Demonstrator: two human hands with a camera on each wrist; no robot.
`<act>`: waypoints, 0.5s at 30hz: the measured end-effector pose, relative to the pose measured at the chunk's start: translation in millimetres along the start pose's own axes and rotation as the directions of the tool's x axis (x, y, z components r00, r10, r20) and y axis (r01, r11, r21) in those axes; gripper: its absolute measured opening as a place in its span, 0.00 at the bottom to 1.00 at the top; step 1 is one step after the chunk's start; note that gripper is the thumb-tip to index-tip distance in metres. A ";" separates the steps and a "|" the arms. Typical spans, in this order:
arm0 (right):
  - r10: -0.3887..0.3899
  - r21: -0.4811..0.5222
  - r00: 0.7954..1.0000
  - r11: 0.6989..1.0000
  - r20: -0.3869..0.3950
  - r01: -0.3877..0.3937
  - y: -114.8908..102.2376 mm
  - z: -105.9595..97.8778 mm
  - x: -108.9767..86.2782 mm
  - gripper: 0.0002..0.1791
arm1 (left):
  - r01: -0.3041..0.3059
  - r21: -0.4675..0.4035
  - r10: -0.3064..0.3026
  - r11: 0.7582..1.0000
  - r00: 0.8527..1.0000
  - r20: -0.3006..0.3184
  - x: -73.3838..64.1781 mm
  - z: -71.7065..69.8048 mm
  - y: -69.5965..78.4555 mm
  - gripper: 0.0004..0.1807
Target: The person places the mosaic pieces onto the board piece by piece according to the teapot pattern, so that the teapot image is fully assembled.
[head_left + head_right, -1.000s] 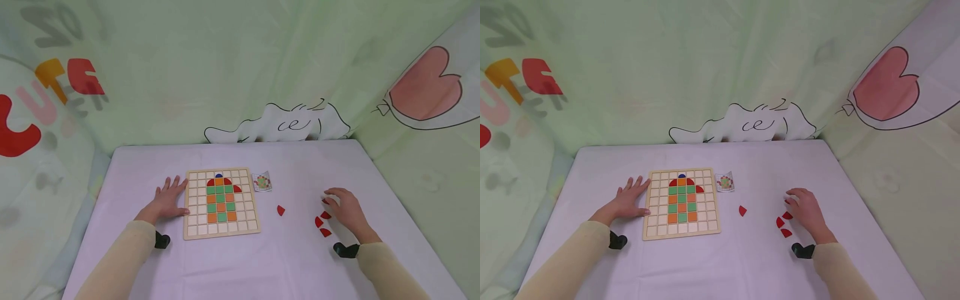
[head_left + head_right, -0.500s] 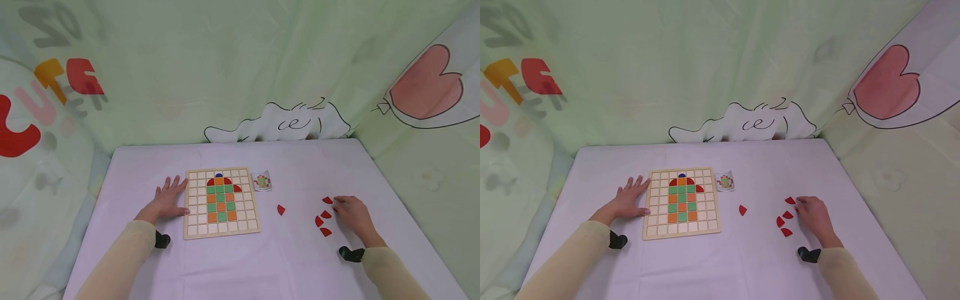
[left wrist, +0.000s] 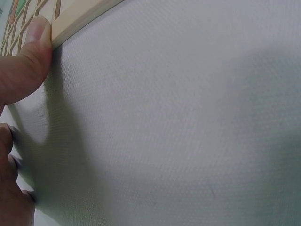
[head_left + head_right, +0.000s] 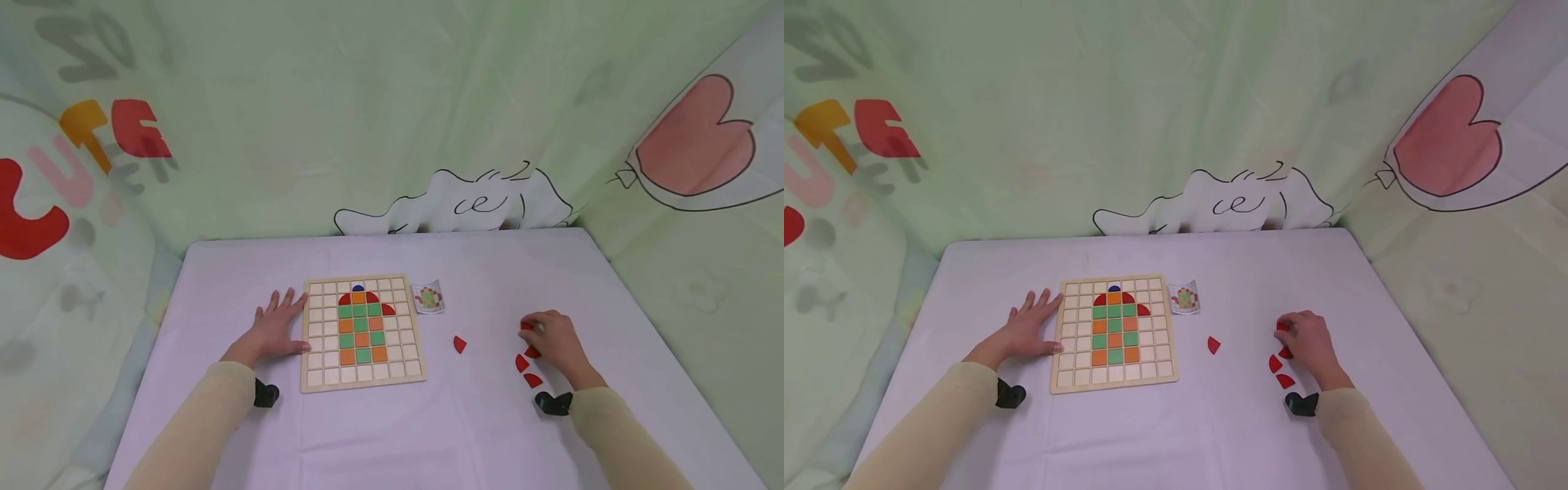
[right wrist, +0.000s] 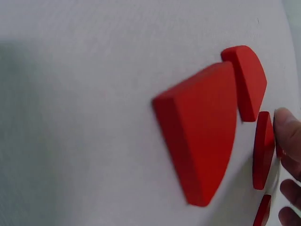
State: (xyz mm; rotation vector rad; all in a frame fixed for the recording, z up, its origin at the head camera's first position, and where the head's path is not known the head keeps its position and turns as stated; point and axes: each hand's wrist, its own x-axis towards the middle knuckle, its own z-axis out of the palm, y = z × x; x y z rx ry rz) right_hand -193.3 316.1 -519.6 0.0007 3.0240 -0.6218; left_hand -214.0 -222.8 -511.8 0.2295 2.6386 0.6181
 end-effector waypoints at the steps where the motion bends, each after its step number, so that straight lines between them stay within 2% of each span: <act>1: -0.006 0.006 1.000 1.000 0.018 0.006 -0.5 0.3 0.4 0.17 | 0.001 0.001 -0.001 1.000 1.000 0.001 0.3 0.6 -0.3 0.59; 6: 0.004 0.017 0.998 1.000 0.067 -0.005 -1.5 1.8 -0.8 0.21 | -0.003 0.008 0.003 1.000 1.000 -0.002 1.2 1.3 -1.2 0.58; 10: 0.039 0.010 0.998 0.999 0.041 -0.039 -2.2 2.7 -3.1 0.24 | -0.002 0.011 0.002 1.000 1.000 -0.002 1.1 0.3 -0.9 0.58; 15: 0.048 0.010 0.999 0.999 0.017 -0.049 -2.7 4.4 -3.2 0.23 | 0.000 0.014 0.000 1.000 1.000 0.003 0.9 0.2 -1.0 0.58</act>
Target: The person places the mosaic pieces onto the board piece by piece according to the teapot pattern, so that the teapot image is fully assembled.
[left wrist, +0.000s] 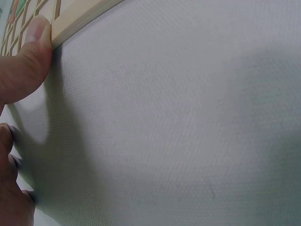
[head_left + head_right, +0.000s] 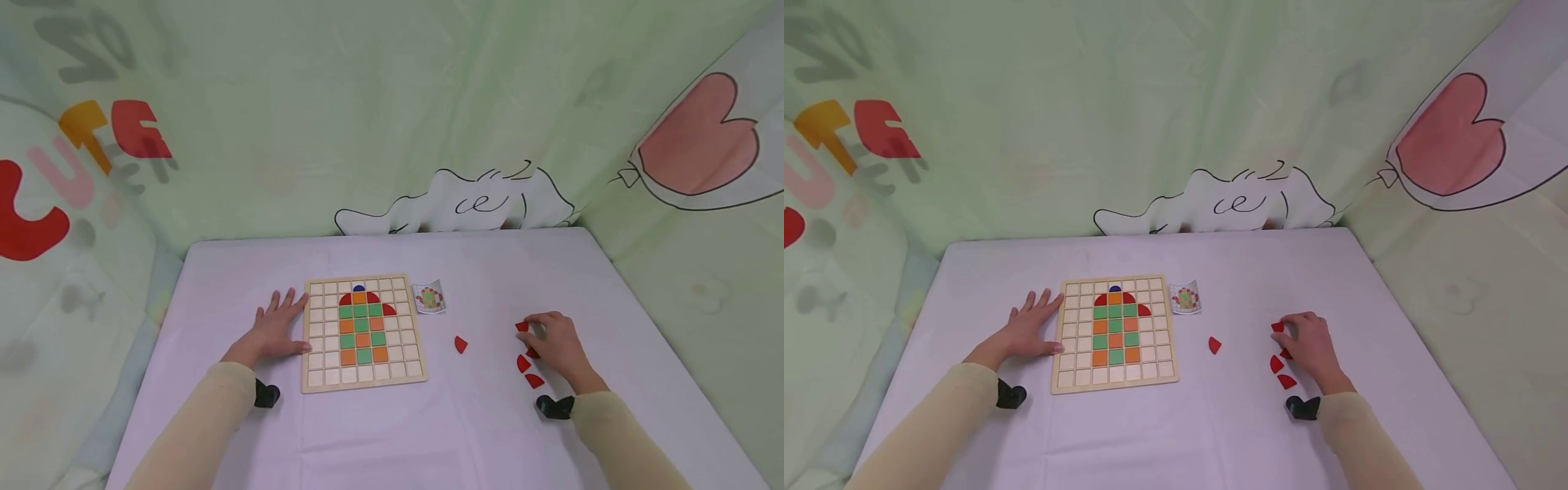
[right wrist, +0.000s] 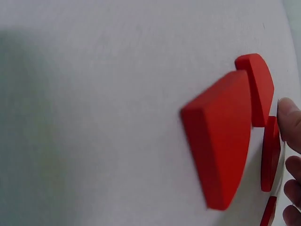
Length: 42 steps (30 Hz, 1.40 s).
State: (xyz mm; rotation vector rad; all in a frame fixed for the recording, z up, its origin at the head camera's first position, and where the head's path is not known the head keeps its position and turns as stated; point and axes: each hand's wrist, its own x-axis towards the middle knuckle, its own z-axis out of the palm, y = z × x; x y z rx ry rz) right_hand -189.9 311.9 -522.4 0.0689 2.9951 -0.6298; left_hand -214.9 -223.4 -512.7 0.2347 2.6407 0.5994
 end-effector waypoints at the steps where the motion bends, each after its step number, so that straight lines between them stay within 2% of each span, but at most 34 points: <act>1: -0.003 -0.001 1.000 1.000 0.000 0.003 -0.6 0.3 0.5 0.22 | 0.000 -0.001 0.000 1.000 1.000 0.001 -0.1 0.1 -0.2 0.58; 7: -0.060 0.031 0.998 0.998 -0.008 0.060 -16.6 -0.7 2.7 0.21 | 0.000 0.002 0.000 1.000 1.000 0.000 -0.6 0.1 -1.6 0.59; 12: -0.104 0.067 0.995 0.992 -0.009 0.104 -52.8 -2.4 7.6 0.22 | 0.003 0.007 -0.003 1.000 1.000 -0.005 -0.1 -0.6 -2.6 0.59; 16: -0.155 0.065 0.988 0.986 0.002 0.154 -85.4 4.2 14.4 0.21 | 0.002 0.003 -0.002 1.000 1.000 -0.008 1.4 -0.4 -4.4 0.59; 19: -0.221 0.050 0.975 0.974 0.010 0.221 -108.2 14.3 18.3 0.20 | 0.002 -0.003 -0.002 1.000 1.000 -0.004 2.0 0.4 -5.4 0.59; 24: -0.335 0.032 0.942 0.942 0.039 0.334 -141.2 32.1 22.5 0.20 | 0.004 -0.004 -0.004 1.000 1.000 -0.005 1.7 1.7 -4.8 0.59; 27: -0.375 0.038 0.925 0.927 0.057 0.374 -156.2 40.9 25.4 0.19 | 0.002 -0.008 -0.002 1.000 1.000 -0.006 1.5 2.0 -3.6 0.58; 34: -0.405 0.006 0.906 0.913 0.125 0.407 -177.5 55.9 31.9 0.18 | 0.002 -0.008 -0.002 1.000 1.000 -0.004 1.4 2.2 -1.0 0.58; 42: -0.464 -0.074 0.872 0.875 0.154 0.478 -189.0 59.6 31.8 0.16 | -0.003 -0.017 0.003 1.000 1.000 -0.005 0.7 -0.1 -0.7 0.58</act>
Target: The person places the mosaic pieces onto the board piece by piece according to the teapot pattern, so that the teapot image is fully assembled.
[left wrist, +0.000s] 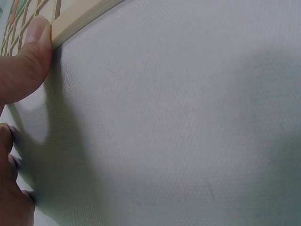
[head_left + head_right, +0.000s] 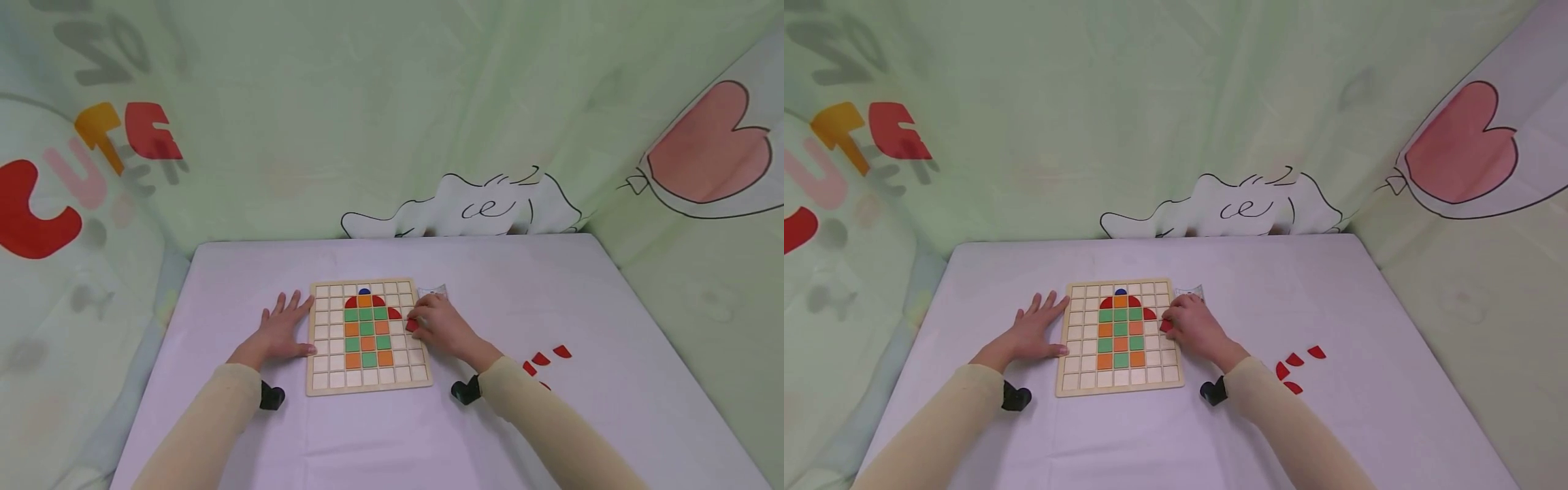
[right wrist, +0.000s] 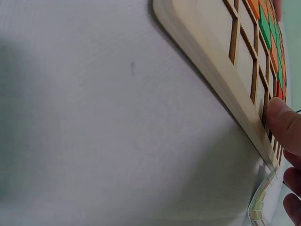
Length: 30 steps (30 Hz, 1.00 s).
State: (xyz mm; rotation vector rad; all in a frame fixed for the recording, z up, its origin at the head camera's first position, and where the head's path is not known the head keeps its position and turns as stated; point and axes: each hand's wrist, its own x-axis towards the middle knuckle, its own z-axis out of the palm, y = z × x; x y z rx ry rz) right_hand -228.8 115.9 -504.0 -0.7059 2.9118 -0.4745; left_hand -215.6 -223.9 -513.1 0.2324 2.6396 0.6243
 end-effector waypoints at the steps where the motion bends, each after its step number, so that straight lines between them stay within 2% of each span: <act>1: -0.005 -0.003 1.000 1.000 0.000 0.005 -0.8 -0.1 0.1 0.16 | -0.002 0.000 0.002 1.000 1.000 -0.002 0.1 0.0 -0.1 0.58; 15: -0.055 -0.035 0.998 0.998 0.006 0.056 0.9 2.1 1.9 0.16 | -0.003 0.009 0.003 1.000 1.000 -0.012 0.1 1.3 -0.3 0.59; 23: -0.012 -0.012 1.000 1.000 -0.029 0.011 2.1 -3.2 -3.0 0.11 | 0.011 0.010 -0.011 1.000 1.000 -0.003 -1.1 0.4 1.1 0.58; 26: 0.013 -0.008 0.999 1.000 -0.033 -0.013 4.0 -0.7 -3.6 0.10 | 0.013 0.008 -0.013 1.000 1.000 -0.003 -1.6 0.1 1.8 0.58; 30: 0.008 -0.017 0.999 1.000 -0.043 -0.009 4.6 4.5 -3.8 0.11 | 0.016 0.006 -0.016 1.000 1.000 -0.006 -1.4 0.7 2.0 0.58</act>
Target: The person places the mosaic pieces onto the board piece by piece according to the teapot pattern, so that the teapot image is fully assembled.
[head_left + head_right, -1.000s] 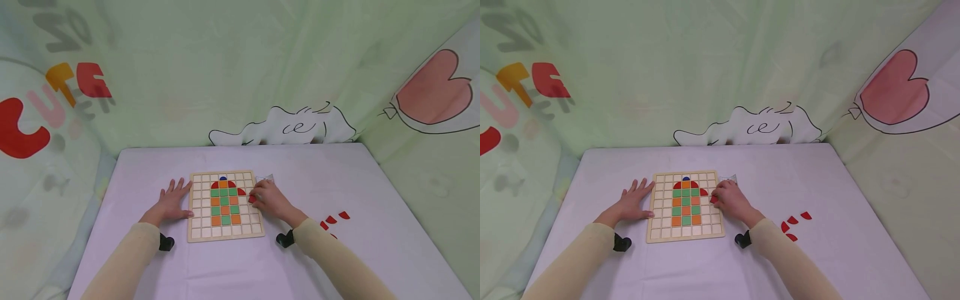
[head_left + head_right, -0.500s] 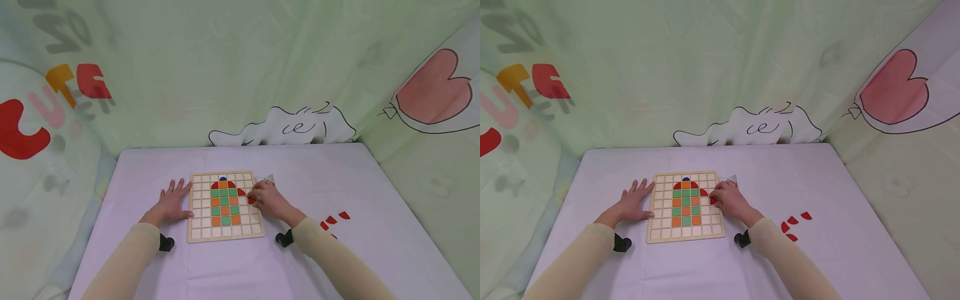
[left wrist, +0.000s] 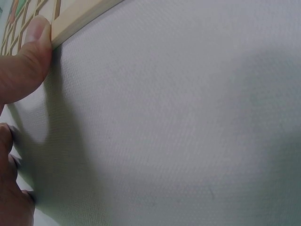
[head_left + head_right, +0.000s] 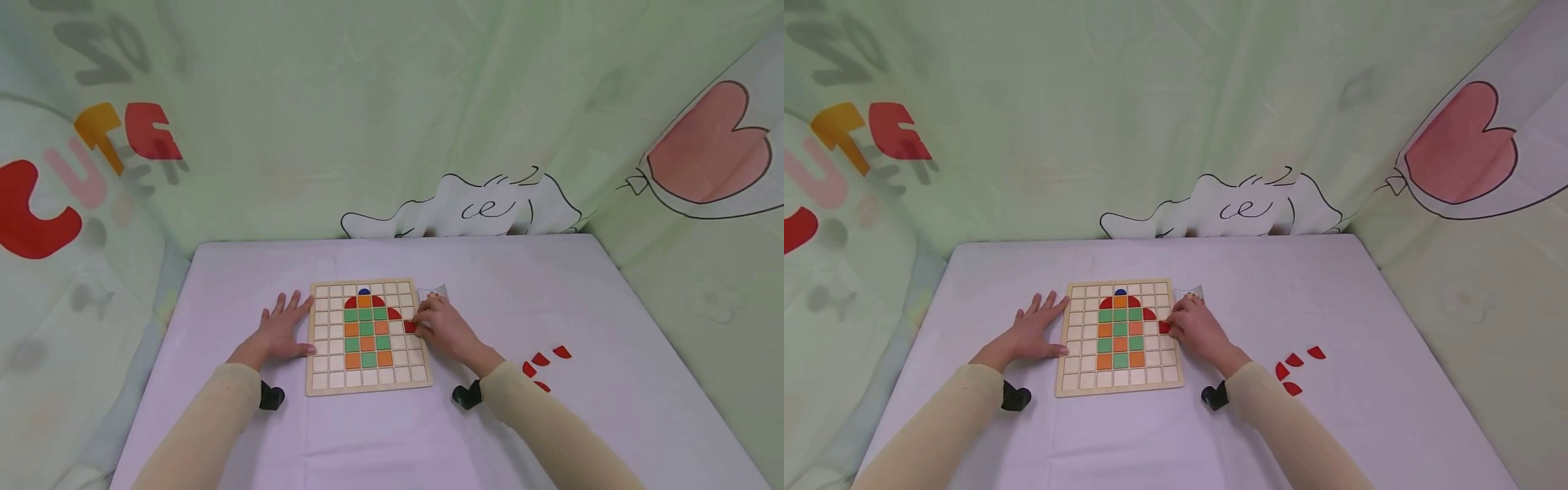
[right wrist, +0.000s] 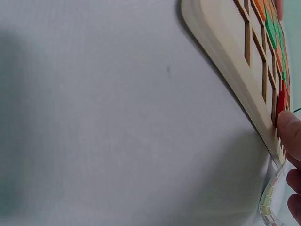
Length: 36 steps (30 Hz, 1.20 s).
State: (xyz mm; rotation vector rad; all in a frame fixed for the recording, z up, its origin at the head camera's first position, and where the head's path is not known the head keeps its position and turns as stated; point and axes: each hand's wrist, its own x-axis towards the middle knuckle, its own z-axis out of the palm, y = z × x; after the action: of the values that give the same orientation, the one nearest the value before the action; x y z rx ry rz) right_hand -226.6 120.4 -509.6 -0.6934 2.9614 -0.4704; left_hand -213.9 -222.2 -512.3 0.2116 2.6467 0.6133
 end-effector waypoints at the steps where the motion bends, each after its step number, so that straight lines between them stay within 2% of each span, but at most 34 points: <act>1: -0.006 -0.005 1.000 1.000 -0.007 0.006 -0.1 0.9 0.0 0.11 | 0.001 0.000 -0.001 1.000 1.000 -0.001 0.2 0.2 -0.1 0.58; 14: -0.031 -0.042 0.998 0.999 -0.050 0.029 -1.1 2.4 -1.8 0.08 | 0.002 -0.002 -0.002 1.000 1.000 0.000 0.5 0.0 -0.1 0.58; 20: -0.015 -0.001 0.997 1.000 -0.082 0.015 1.3 -9.8 -6.8 0.09 | 0.002 0.002 -0.002 1.000 1.000 0.001 0.0 -0.1 0.2 0.58; 24: 0.006 0.022 0.995 1.000 -0.103 -0.003 13.4 -22.3 -16.4 0.10 | -0.004 0.009 0.004 1.000 1.000 0.004 0.4 0.1 0.1 0.58; 27: 0.035 0.034 0.996 0.999 -0.082 -0.033 27.2 -29.9 -28.0 0.11 | -0.007 0.014 0.007 1.000 1.000 0.007 1.3 0.2 -0.5 0.58; 30: 0.091 0.052 0.995 0.995 -0.029 -0.090 41.6 -33.3 -42.4 0.12 | -0.007 0.021 0.007 1.000 1.000 0.008 1.9 0.4 -1.6 0.58; 34: 0.169 0.059 0.984 0.983 0.053 -0.172 55.6 -31.2 -60.7 0.15 | -0.011 0.018 0.011 1.000 1.000 0.005 0.6 0.1 -0.8 0.58; 36: 0.184 0.056 0.980 0.980 0.076 -0.189 58.3 -28.3 -67.8 0.18 | -0.011 0.008 0.011 1.000 1.000 0.003 -0.2 -0.1 -0.1 0.58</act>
State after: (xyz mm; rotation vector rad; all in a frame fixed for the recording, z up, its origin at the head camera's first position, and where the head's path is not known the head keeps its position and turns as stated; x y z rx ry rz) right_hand -194.2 208.0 -501.2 -0.4115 2.8936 -0.5106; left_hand -213.7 -222.3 -512.1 0.2293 2.6473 0.6049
